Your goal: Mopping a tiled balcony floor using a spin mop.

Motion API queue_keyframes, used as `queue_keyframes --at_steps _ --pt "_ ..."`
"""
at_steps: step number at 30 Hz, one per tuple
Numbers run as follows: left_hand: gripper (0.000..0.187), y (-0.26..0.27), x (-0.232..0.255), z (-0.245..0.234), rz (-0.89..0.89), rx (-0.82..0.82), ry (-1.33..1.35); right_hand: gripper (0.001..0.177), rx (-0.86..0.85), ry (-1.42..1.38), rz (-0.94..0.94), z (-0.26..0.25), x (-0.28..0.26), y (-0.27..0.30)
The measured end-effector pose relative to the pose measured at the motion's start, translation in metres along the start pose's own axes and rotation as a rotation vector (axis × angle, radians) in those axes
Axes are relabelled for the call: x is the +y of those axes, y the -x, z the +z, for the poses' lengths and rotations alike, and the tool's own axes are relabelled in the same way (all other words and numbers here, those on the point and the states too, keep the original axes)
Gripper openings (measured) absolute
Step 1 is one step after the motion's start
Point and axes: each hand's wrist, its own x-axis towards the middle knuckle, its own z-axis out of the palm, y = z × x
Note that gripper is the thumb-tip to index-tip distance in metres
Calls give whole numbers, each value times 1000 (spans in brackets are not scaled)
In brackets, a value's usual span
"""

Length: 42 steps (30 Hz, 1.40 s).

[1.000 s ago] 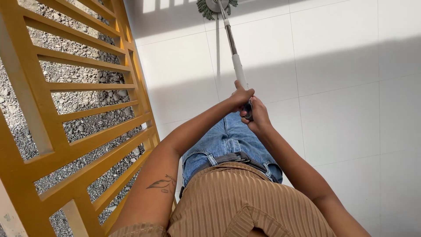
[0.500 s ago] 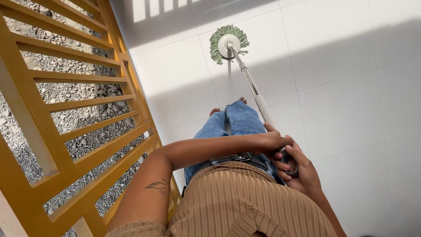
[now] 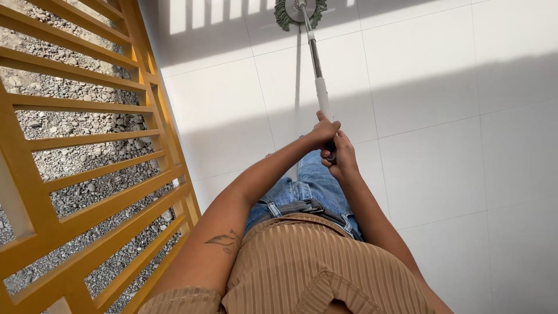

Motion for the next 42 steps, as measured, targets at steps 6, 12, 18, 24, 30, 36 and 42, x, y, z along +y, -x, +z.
queue_keyframes --at_steps 6,12,18,24,30,36,42 --pt "90 -37 37 59 -90 -133 421 55 -44 -23 70 -33 -91 42" --pt "86 -11 87 134 -242 -180 448 53 -10 -67 220 -142 -118 104" --pt "87 9 109 179 -349 -278 394 54 26 22 211 -163 -152 143" --pt "90 -31 130 141 -160 -141 513 58 15 22 149 -140 -180 86" --pt "79 -84 168 62 -70 179 458 61 -67 -21 98 -88 -191 -27" --pt "81 -195 186 2 74 332 538 61 -79 70 31 -20 -233 -118" --pt "75 -135 229 31 -110 149 637 62 -138 114 171 -58 -265 -117"
